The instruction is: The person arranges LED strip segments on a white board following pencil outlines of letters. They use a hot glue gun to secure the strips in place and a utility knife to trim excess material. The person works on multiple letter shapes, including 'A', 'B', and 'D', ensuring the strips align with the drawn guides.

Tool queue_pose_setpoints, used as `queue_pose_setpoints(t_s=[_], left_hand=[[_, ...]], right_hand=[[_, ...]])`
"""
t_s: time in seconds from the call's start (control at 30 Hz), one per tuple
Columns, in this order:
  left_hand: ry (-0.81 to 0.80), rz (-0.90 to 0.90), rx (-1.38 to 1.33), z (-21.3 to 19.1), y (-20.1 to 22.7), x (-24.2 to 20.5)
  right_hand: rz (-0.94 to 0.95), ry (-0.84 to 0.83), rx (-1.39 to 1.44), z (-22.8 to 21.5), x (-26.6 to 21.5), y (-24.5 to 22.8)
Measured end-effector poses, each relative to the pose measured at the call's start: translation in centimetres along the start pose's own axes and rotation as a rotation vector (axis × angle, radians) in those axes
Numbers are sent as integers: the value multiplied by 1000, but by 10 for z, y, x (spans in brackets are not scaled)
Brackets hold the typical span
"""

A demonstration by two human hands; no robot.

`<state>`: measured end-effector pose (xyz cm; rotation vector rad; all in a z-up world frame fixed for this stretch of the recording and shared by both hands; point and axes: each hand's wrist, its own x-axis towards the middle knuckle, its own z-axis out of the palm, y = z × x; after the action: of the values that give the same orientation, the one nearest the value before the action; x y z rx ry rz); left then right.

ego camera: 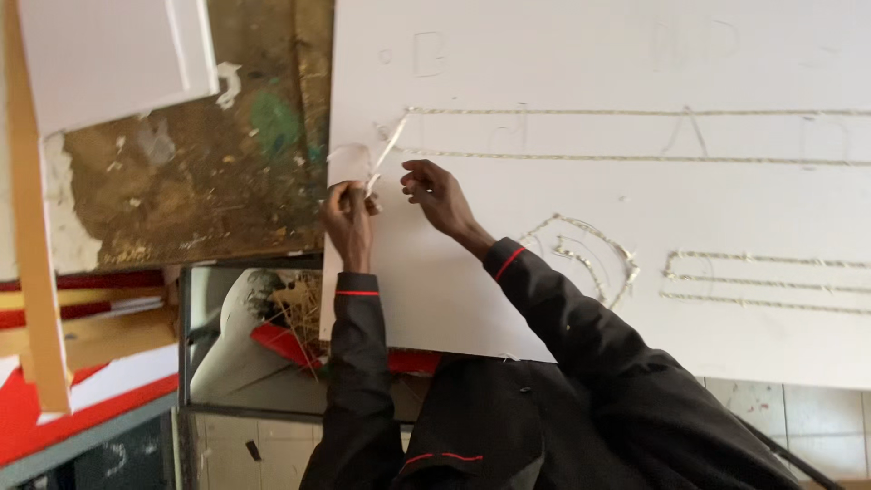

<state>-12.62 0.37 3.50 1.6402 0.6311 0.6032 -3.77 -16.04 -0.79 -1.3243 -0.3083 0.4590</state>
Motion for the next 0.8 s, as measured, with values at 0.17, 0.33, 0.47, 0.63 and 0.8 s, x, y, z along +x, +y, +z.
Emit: queue_pose_setpoints(t_s=[0.17, 0.33, 0.47, 0.63, 0.8], left_hand=[[158, -105, -153, 7, 32, -29], [195, -147, -228, 5, 13, -43], [270, -174, -332, 11, -3, -49], [233, -31, -236, 10, 1, -56], [58, 87, -200, 15, 14, -49]], right_hand=[[248, -186, 123, 31, -20, -60], [238, -268, -24, 37, -21, -57], [225, -249, -38, 34, -13, -38], [207, -155, 64, 29, -12, -34], [45, -201, -138, 26, 8, -13]])
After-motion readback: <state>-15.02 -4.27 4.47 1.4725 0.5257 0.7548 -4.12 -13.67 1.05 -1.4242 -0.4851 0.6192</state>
